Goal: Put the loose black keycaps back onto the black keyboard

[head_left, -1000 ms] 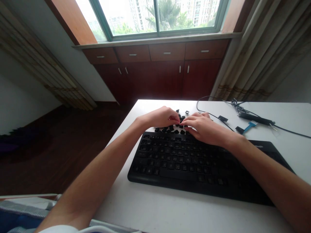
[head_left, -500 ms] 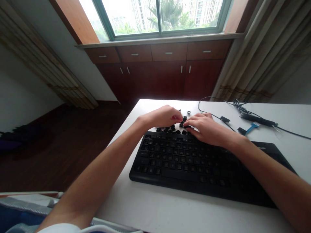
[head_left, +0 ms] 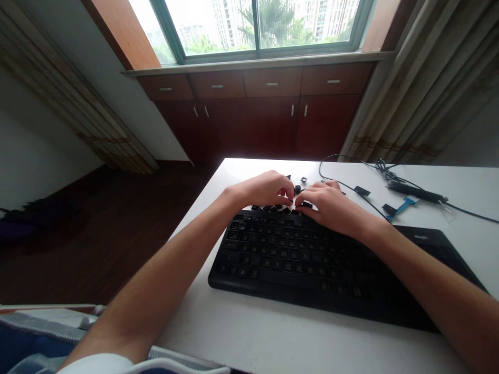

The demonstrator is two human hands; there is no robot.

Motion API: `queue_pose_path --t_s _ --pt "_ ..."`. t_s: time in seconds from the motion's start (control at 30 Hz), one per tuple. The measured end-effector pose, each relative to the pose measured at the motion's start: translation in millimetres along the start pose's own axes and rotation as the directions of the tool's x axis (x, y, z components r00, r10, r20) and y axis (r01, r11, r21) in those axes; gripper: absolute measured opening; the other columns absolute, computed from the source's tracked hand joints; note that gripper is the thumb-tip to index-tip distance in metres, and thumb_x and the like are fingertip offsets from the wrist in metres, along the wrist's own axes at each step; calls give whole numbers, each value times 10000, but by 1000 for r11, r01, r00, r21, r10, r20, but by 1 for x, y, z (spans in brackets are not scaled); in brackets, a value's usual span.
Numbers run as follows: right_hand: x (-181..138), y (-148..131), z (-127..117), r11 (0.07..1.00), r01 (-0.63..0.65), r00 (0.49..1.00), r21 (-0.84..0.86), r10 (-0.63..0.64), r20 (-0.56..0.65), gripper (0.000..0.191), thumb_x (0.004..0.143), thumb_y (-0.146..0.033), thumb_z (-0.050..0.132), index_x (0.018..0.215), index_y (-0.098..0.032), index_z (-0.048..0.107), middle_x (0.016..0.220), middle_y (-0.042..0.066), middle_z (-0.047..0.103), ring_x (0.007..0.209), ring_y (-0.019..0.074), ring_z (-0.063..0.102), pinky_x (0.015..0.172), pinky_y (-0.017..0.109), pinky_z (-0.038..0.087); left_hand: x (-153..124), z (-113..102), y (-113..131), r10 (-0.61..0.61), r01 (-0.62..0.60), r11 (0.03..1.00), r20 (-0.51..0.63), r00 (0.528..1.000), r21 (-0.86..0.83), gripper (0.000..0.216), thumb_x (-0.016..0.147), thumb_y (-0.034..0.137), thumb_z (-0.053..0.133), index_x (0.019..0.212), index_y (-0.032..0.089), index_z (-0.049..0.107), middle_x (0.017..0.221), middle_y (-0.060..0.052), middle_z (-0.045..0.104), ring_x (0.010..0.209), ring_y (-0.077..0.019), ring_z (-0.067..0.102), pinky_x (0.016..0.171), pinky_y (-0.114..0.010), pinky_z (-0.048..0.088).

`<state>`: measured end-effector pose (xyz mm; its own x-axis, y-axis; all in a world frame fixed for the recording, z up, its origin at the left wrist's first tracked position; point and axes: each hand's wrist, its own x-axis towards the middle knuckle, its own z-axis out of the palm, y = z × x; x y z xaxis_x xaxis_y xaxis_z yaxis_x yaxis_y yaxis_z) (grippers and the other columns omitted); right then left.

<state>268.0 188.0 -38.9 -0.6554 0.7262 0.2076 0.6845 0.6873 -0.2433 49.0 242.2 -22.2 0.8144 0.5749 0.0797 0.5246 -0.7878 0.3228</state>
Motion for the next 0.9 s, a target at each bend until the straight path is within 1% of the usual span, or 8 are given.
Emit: queue_pose_path --t_s 0.1,0.23,0.3,0.37,0.5,0.6,0.77,0.9 --pt "1 -2 2 1000 -5 1000 15 5 -17 149 964 -275 574 989 -251 719 978 44 755 987 260 624 936 450 282 0 2 0 -10 10 1000 0 1000 -13 111 845 256 709 924 230 782 822 -8 732 762 -136 648 708 -218 453" --pt "2 -3 4 1000 -25 999 8 25 -27 148 954 -262 576 1024 -229 702 1000 73 747 1001 275 637 939 458 297 -1 2 -1 -1 1 1000 -12 1000 -25 153 827 198 698 967 221 756 863 -5 724 784 -135 652 692 -211 456" --pt "2 -3 2 999 -24 999 22 25 -40 155 951 -248 570 1040 -220 693 1016 75 744 972 262 654 953 462 310 -2 1 -3 9 -9 1000 -29 1000 -19 184 805 173 701 980 208 744 879 -9 713 785 -136 647 693 -214 464" --pt "2 -1 -2 999 -16 996 48 20 -84 166 942 -231 575 1068 -215 683 1042 66 739 951 244 664 968 455 335 -2 0 -4 14 -16 1000 -55 998 -23 204 781 144 697 977 188 734 896 -18 699 783 -135 645 696 -217 475" --pt "2 4 -12 992 -22 982 123 45 -182 175 893 -212 622 1059 -205 680 1063 67 705 925 224 667 864 362 464 -3 -2 -3 2 -9 998 -102 995 -64 246 753 91 661 975 175 725 947 -34 678 771 -127 649 683 -214 492" --pt "2 8 -16 986 -44 974 159 78 -215 217 863 -194 641 1075 -198 689 1070 74 684 874 209 675 795 327 514 -4 -2 -1 -1 -7 996 -87 996 -88 275 751 82 652 998 175 729 969 -42 683 778 -130 658 676 -213 498" --pt "3 9 -16 980 -88 966 179 128 -224 284 846 -196 660 1124 -165 707 1073 95 709 837 203 694 798 324 543 -4 -3 2 -13 10 997 -50 999 -72 292 771 106 653 1038 187 742 902 -18 724 777 -135 661 689 -218 492" --pt "1 6 -16 973 -144 967 182 178 -184 316 858 -210 654 1169 -191 706 989 62 761 817 203 713 763 312 540 -5 -7 3 -18 15 999 -59 998 -52 250 781 134 667 1003 198 764 850 -8 734 740 -128 657 669 -218 478"
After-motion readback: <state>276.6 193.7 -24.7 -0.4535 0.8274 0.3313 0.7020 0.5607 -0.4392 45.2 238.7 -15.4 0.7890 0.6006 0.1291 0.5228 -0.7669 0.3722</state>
